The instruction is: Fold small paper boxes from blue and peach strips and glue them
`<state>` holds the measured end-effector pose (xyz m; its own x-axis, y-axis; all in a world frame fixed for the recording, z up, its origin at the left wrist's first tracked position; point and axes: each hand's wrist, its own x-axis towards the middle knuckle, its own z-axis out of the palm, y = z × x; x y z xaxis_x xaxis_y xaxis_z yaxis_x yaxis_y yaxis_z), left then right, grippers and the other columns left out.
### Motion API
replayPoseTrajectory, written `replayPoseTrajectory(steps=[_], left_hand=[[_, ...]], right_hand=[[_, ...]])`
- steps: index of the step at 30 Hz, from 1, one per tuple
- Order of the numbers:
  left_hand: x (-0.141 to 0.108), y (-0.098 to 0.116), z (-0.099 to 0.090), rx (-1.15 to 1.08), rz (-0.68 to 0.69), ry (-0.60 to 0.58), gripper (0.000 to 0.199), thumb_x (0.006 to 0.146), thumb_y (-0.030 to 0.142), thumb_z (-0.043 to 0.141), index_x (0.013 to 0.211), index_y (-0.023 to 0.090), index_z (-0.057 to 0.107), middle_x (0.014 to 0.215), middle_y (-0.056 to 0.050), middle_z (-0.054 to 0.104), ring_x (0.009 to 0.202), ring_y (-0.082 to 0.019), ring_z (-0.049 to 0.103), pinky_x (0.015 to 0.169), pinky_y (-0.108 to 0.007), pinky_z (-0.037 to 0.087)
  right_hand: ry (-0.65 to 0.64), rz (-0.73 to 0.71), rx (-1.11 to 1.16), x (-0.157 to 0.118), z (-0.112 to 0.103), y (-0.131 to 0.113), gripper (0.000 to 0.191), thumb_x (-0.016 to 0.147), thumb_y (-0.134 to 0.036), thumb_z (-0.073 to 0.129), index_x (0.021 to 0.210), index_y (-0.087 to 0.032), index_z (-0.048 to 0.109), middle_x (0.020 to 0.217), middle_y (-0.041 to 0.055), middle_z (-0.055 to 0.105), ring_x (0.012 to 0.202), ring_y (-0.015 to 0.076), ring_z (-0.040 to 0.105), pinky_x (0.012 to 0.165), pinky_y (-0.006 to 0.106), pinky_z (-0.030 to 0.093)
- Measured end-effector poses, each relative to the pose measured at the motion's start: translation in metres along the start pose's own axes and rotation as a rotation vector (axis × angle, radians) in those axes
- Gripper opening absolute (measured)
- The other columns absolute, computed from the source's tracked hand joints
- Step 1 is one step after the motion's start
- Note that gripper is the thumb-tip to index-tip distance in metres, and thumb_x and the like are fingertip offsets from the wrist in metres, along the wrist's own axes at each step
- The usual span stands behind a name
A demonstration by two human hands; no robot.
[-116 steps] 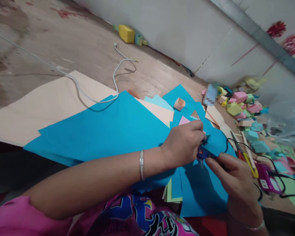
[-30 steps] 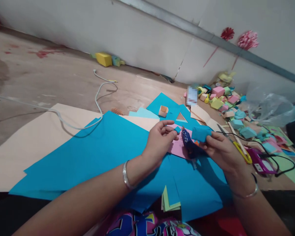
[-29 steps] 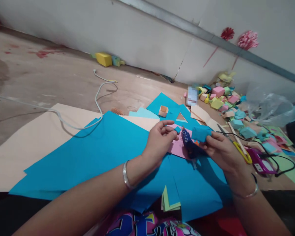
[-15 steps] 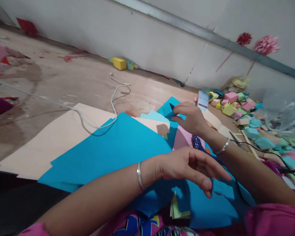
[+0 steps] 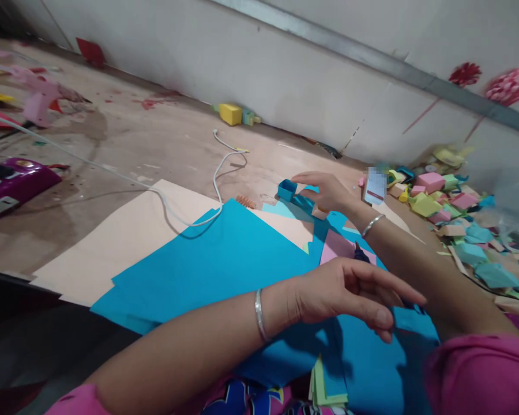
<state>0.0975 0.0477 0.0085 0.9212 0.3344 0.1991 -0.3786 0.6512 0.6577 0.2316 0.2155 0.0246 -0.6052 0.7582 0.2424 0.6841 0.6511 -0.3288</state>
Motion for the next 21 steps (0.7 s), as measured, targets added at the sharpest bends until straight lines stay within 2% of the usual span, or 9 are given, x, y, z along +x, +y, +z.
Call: replayPoseTrajectory(steps=[2, 4, 6, 8, 11, 13, 16, 18, 21], left_hand=[[0.003, -0.001, 0.000, 0.020, 0.079, 0.163, 0.038, 0.069, 0.019, 0.078, 0.106, 0.019, 0.075, 0.078, -0.001, 0.068, 0.064, -0.012, 0.067, 0.066, -0.025, 0.055], [0.007, -0.003, 0.000, 0.041, 0.172, 0.405, 0.043, 0.066, 0.016, 0.078, 0.109, 0.019, 0.073, 0.076, -0.001, 0.067, 0.063, -0.012, 0.066, 0.065, -0.024, 0.053], [0.010, -0.003, -0.002, 0.069, 0.246, 0.646, 0.045, 0.065, 0.012, 0.077, 0.109, 0.019, 0.071, 0.077, 0.000, 0.066, 0.064, -0.011, 0.066, 0.062, -0.022, 0.050], [0.012, -0.003, -0.004, 0.118, 0.296, 0.803, 0.043, 0.066, 0.009, 0.074, 0.108, 0.017, 0.069, 0.077, 0.000, 0.065, 0.066, -0.011, 0.066, 0.061, -0.021, 0.047], [0.013, -0.003, -0.008, 0.230, 0.346, 0.877, 0.038, 0.067, 0.008, 0.072, 0.104, 0.015, 0.069, 0.076, 0.000, 0.065, 0.069, -0.011, 0.064, 0.064, -0.022, 0.048], [0.013, -0.003, -0.009, 0.309, 0.366, 0.900, 0.036, 0.069, 0.010, 0.073, 0.104, 0.015, 0.069, 0.079, -0.002, 0.065, 0.070, -0.012, 0.064, 0.065, -0.023, 0.049], [0.014, -0.003, -0.011, 0.385, 0.404, 0.974, 0.040, 0.071, 0.011, 0.071, 0.111, 0.019, 0.071, 0.085, -0.003, 0.066, 0.069, -0.012, 0.063, 0.060, -0.023, 0.049], [0.014, -0.003, -0.012, 0.398, 0.401, 1.039, 0.039, 0.075, 0.012, 0.066, 0.112, 0.022, 0.072, 0.085, -0.003, 0.067, 0.065, -0.011, 0.062, 0.055, -0.021, 0.046], [0.014, -0.001, -0.012, 0.394, 0.357, 1.065, 0.027, 0.080, 0.014, 0.060, 0.101, 0.019, 0.075, 0.079, -0.005, 0.069, 0.061, -0.011, 0.061, 0.053, -0.021, 0.044]], right_hand=[[0.047, 0.044, -0.013, -0.019, -0.005, 0.005, 0.031, 0.087, -0.034, 0.062, 0.115, -0.022, 0.069, 0.126, 0.0105, 0.067, 0.114, 0.0268, 0.062, 0.098, 0.043, 0.047], [0.083, 0.118, -0.035, -0.038, -0.006, 0.009, 0.038, 0.077, -0.042, 0.073, 0.108, -0.020, 0.068, 0.120, 0.0146, 0.066, 0.113, 0.0321, 0.059, 0.098, 0.049, 0.045], [0.126, 0.217, -0.018, -0.054, -0.002, 0.011, 0.031, 0.071, -0.041, 0.077, 0.091, -0.020, 0.067, 0.110, 0.0146, 0.067, 0.107, 0.0331, 0.058, 0.095, 0.050, 0.045], [0.159, 0.281, 0.022, -0.065, 0.001, 0.010, 0.020, 0.074, -0.038, 0.073, 0.073, -0.021, 0.062, 0.099, 0.0120, 0.067, 0.101, 0.0304, 0.060, 0.093, 0.047, 0.045], [0.222, 0.346, 0.118, -0.078, -0.006, 0.005, 0.025, 0.078, -0.037, 0.069, 0.062, -0.021, 0.059, 0.084, 0.0076, 0.067, 0.090, 0.0255, 0.062, 0.089, 0.043, 0.047], [0.287, 0.399, 0.207, -0.090, -0.021, -0.001, 0.025, 0.079, -0.042, 0.068, 0.068, -0.021, 0.063, 0.080, 0.0060, 0.067, 0.086, 0.0238, 0.063, 0.085, 0.041, 0.049], [0.343, 0.473, 0.411, -0.119, -0.041, -0.019, 0.037, 0.086, -0.057, 0.059, 0.086, -0.021, 0.066, 0.088, 0.0079, 0.072, 0.088, 0.0234, 0.068, 0.082, 0.042, 0.054], [0.336, 0.570, 0.773, -0.141, -0.045, -0.035, 0.039, 0.084, -0.058, 0.064, 0.097, -0.021, 0.067, 0.101, 0.0110, 0.074, 0.098, 0.0252, 0.070, 0.090, 0.044, 0.054], [0.307, 0.723, 1.255, -0.170, -0.036, -0.062, 0.037, 0.077, -0.042, 0.077, 0.106, -0.021, 0.069, 0.113, 0.0107, 0.074, 0.110, 0.0262, 0.069, 0.099, 0.043, 0.052]])
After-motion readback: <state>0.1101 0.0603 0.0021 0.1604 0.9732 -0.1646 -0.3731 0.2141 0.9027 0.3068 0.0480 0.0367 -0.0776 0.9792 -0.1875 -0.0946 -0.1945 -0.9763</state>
